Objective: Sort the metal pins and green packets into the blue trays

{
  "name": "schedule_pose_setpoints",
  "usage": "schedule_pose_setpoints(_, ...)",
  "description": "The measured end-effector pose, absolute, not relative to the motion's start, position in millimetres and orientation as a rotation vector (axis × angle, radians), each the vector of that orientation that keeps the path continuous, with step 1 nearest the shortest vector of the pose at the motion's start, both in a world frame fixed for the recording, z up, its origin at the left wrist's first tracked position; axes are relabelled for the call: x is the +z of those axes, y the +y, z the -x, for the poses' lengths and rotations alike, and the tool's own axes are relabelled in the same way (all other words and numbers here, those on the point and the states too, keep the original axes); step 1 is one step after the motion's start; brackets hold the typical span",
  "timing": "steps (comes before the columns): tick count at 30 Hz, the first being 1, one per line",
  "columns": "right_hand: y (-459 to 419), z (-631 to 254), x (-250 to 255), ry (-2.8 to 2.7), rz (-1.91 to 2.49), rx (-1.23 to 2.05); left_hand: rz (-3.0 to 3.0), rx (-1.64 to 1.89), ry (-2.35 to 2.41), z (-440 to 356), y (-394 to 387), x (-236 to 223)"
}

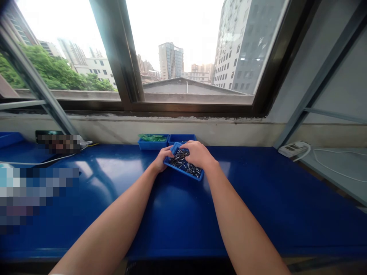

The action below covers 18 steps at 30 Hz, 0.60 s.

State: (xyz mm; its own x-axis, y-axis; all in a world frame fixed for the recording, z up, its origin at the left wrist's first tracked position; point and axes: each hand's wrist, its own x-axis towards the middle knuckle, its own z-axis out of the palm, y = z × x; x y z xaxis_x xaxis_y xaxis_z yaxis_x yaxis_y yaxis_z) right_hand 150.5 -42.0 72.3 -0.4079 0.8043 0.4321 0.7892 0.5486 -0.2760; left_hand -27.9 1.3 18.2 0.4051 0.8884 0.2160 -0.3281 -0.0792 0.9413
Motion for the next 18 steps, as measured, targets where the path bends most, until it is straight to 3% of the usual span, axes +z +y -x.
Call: schedule_pose_setpoints(18,-51,-148,83,-2.232,1.202,0.304,-1.290,0.947,0.582,48,9,21)
